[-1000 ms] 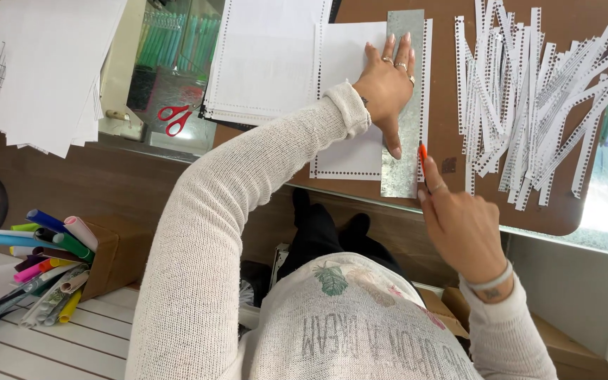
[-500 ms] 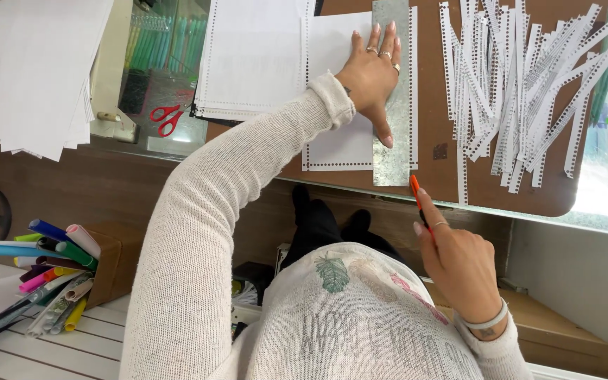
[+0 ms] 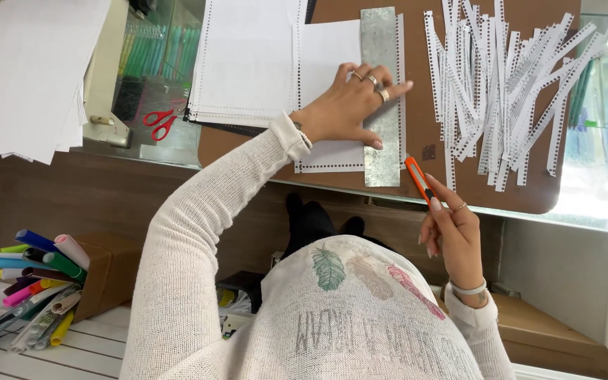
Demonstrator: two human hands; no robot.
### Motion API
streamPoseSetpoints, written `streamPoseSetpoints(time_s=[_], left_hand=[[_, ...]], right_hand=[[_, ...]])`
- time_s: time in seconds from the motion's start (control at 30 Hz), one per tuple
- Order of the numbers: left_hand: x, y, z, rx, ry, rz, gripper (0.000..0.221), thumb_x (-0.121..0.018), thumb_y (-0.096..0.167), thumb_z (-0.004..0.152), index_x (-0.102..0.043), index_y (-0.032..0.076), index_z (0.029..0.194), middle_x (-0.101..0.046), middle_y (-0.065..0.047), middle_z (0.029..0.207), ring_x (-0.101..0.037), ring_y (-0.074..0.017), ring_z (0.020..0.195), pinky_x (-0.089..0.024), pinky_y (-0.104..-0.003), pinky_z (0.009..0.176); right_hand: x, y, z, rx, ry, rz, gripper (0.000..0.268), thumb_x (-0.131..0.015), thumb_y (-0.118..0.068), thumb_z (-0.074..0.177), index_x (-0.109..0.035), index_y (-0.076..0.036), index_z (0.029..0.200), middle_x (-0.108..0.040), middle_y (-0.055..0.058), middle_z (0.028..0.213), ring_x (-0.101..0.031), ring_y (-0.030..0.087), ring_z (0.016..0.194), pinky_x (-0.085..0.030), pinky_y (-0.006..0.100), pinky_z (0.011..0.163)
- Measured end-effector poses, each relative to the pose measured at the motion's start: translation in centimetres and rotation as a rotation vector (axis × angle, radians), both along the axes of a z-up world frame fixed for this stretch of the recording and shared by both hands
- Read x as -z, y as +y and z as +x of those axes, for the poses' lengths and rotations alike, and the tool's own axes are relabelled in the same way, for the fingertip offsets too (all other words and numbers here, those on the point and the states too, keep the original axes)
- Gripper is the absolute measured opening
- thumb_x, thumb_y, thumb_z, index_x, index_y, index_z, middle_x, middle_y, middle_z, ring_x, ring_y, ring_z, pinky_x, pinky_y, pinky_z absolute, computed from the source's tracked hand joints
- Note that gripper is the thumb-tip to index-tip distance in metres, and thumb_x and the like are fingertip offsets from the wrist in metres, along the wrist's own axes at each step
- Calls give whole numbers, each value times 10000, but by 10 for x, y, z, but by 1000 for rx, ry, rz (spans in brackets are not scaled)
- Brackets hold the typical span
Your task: Cutting strips of paper from sheets using a ruler and a utility knife
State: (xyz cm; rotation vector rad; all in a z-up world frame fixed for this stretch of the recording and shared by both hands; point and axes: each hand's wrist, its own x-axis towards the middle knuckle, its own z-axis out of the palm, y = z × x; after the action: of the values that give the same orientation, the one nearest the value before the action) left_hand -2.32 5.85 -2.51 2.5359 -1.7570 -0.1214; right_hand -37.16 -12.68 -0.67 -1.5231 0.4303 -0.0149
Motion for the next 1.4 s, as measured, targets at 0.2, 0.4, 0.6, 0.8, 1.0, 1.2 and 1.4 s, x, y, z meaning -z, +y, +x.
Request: streamPoseSetpoints(time_s=[0.2, 0.4, 0.6, 0.8, 1.0, 1.2, 1.4], left_hand=[[8, -6, -8, 93, 42, -74, 712, -952, 702, 1097, -676, 338, 1644, -641, -32, 1472, -621, -339, 1400, -404, -606, 1199], [30, -36, 3, 124, 56, -298, 428, -996, 573, 1069, -836, 238, 1282, -772, 70, 1271, -762, -239, 1241, -504, -531, 1128], [17, -100, -2, 199, 175, -428, 440, -1038, 467, 1069, -860, 290, 1431, -816, 52, 1383, -786, -258, 1335, -577, -561, 1182], [-9, -132, -4, 208, 152, -353, 621, -1059, 298, 1118, -787, 276, 1676, -848, -23, 1533, -806, -298, 1451, -579, -661, 1270], [11, -64, 95, 1, -18, -307, 1038, -1115, 589, 1011, -611, 190, 1827, -759, -136, 1793, -741, -326, 1611, -562, -579, 1329], [-20, 41, 144, -422, 94, 5, 1548, -1225, 922, 639, -543, 68, 1734, -521, -201, 1704, -589, -446, 1528, -613, -649, 1173], [-12, 46, 157, -438, 64, -5, 1442, -1182, 1039, 489, -595, 170, 1478, -641, -97, 1412, -587, -394, 1378, -651, -640, 944]], right_hand=[[12, 0, 2, -22, -89, -17, 553, -528, -228, 1337, -647, -95, 1860, -687, 132, 633, -503, 165, 411, -399, 285, 415], [40, -3, -12, 22, -291, -152, 523, -525, -125, 1320, -708, -69, 1806, -748, 165, 642, -603, 191, 412, -454, 289, 431], [69, -1, -25, 184, -688, -440, 435, -526, -117, 1324, -829, 123, 1523, -841, 130, 765, -759, 230, 624, -621, 344, 667], [87, 13, -3, 179, -912, -890, 360, -924, -261, 1119, -887, -5, 1370, -975, 137, 1210, -892, 400, 1067, -686, 499, 964], [50, 35, 37, -23, -780, -1174, 471, -928, -296, 1212, -745, -65, 1579, -846, 130, 1712, -807, 395, 1632, -608, 559, 1378], [60, 39, 60, -64, -815, -1254, 228, -898, -276, 1230, -839, -99, 1361, -872, 101, 1665, -839, 347, 1551, -565, 564, 1436], [84, 19, 36, 80, -1104, -1208, 141, -978, 32, 1145, -900, -68, 1208, -971, 162, 1344, -965, 365, 1214, -788, 491, 985]])
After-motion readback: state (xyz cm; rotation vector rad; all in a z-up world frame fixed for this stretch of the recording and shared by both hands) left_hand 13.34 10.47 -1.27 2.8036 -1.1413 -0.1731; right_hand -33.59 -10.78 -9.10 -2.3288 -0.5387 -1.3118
